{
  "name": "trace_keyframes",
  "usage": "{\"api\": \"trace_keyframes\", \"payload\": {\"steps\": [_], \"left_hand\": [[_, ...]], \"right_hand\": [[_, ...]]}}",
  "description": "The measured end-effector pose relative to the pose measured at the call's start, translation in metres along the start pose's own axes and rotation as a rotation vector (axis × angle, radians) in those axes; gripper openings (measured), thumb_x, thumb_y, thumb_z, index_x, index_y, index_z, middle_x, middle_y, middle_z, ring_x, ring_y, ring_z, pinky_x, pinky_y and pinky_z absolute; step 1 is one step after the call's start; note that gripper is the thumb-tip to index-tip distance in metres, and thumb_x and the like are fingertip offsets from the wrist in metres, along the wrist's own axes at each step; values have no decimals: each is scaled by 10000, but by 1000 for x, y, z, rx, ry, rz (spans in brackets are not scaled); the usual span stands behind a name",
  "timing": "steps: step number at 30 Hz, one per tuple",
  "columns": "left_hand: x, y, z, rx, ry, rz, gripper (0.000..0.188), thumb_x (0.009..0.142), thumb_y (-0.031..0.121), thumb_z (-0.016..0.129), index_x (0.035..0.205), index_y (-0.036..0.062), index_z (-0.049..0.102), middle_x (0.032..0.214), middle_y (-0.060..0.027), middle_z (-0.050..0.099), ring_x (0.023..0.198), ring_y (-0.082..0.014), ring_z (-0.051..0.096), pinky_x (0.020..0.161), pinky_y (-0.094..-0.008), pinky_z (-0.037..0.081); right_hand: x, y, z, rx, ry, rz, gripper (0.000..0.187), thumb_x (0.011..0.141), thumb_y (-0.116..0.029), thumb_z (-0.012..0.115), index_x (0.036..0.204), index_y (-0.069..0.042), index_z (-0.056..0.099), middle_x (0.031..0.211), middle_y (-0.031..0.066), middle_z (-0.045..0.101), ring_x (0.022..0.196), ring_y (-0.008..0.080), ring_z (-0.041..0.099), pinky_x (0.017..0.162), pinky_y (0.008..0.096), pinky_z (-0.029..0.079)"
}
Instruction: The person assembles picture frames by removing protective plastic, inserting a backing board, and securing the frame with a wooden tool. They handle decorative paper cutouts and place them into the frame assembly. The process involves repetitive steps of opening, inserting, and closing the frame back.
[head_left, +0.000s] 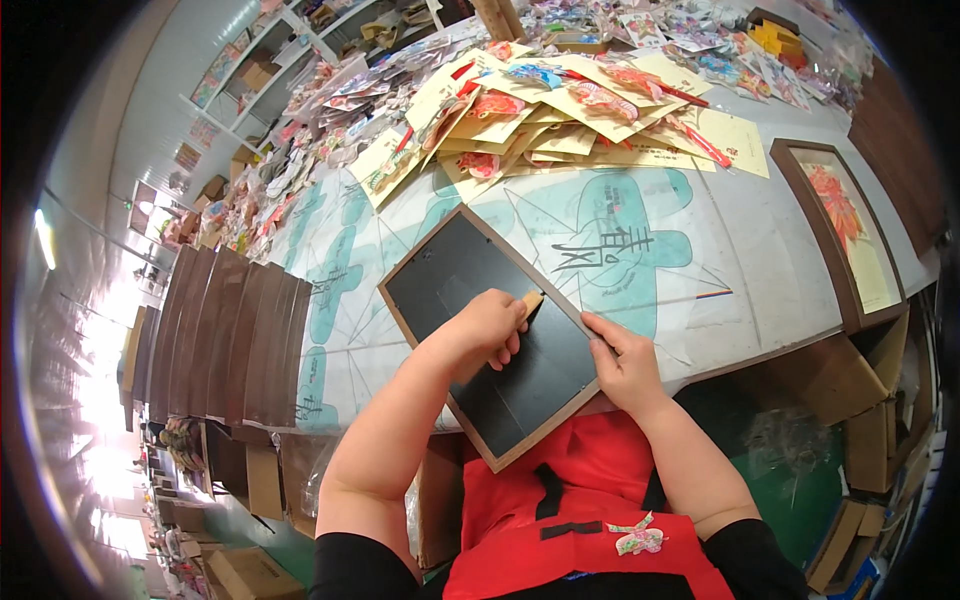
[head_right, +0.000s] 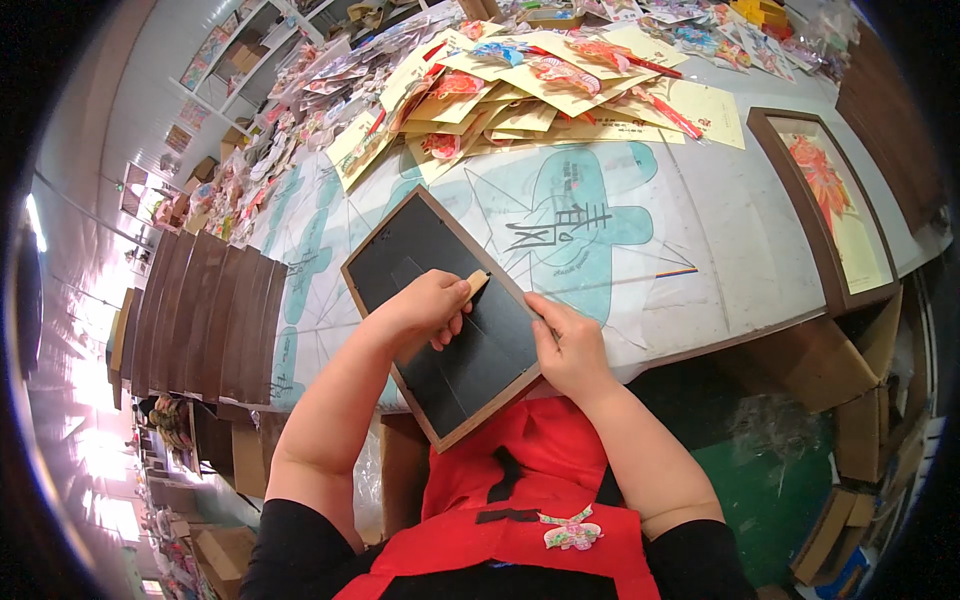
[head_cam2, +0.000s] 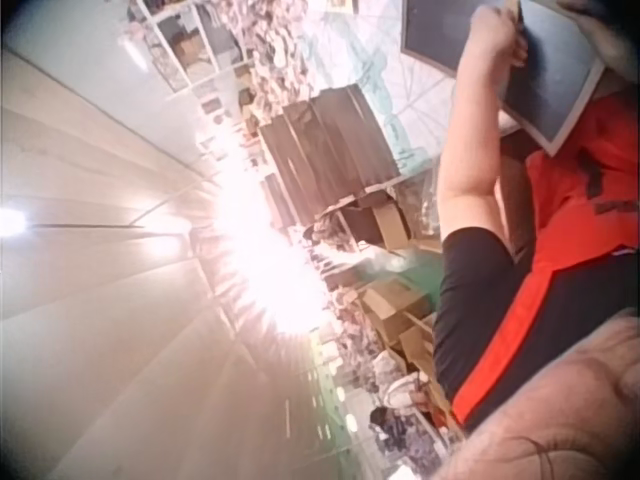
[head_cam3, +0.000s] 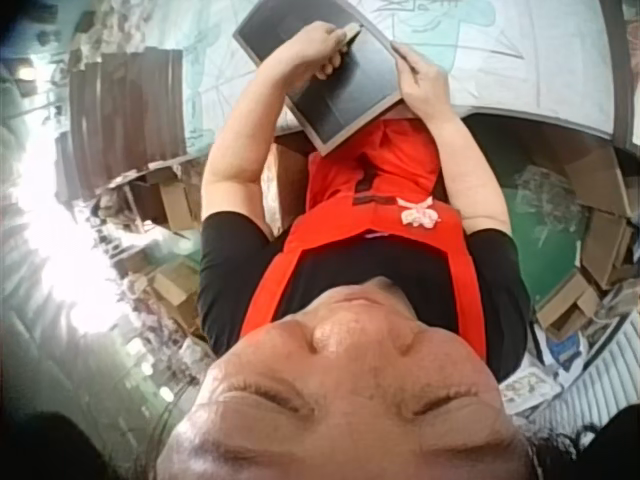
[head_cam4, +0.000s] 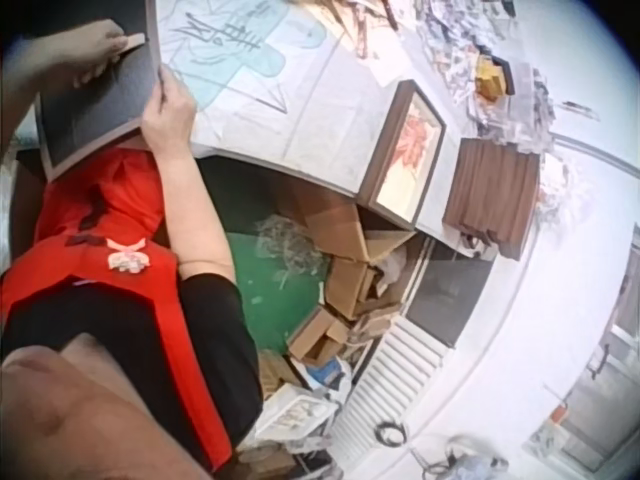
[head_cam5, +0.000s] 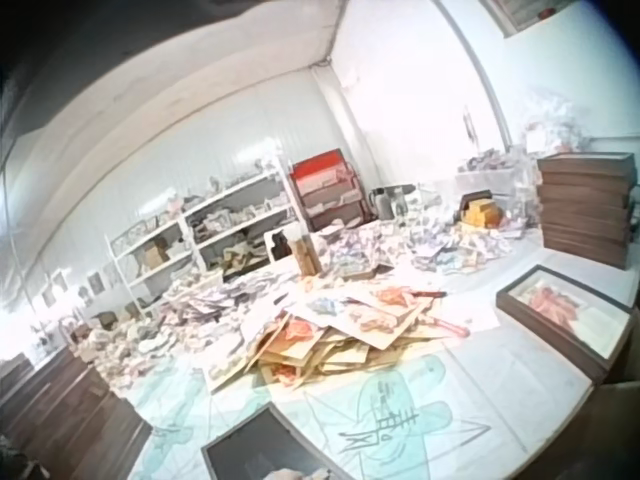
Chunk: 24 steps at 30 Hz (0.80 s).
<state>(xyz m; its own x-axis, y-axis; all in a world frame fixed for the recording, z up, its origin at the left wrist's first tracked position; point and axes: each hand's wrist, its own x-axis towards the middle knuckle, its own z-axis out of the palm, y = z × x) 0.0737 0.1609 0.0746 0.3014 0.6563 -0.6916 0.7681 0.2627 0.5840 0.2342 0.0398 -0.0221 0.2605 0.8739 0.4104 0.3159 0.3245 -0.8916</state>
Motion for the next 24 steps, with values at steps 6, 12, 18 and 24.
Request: {"api": "trace_keyframes", "payload": {"steps": [6,12,18,24], "left_hand": [[10,-16,-4,-485,-204,28,247,971,199,376,955,-10,506,638,-60,520,529,-172,535,444,-296,452],[8,23,3,30,-43,36,264,890,195,465,855,-46,566,670,-127,576,509,-211,569,426,-308,462],[13,21,-4,131,-69,58,275,878,215,470,866,-33,587,731,-111,607,575,-194,584,475,-298,467],[9,-26,21,-450,43,254,257,920,220,464,907,4,601,691,-46,547,596,-138,524,547,-268,443]], "right_hand": [[0,2,2,35,-3,-22,279,810,7,559,1081,35,624,1008,224,656,914,350,653,783,353,519],[-2,2,0,42,-13,13,284,821,7,553,1093,43,629,1033,221,661,959,309,659,822,326,507],[-3,2,4,58,35,-25,272,823,-3,561,1083,37,626,993,225,660,908,348,657,778,344,520],[-5,4,7,66,22,8,314,787,-14,597,1099,21,615,1103,224,621,1022,354,607,865,379,480]]}}
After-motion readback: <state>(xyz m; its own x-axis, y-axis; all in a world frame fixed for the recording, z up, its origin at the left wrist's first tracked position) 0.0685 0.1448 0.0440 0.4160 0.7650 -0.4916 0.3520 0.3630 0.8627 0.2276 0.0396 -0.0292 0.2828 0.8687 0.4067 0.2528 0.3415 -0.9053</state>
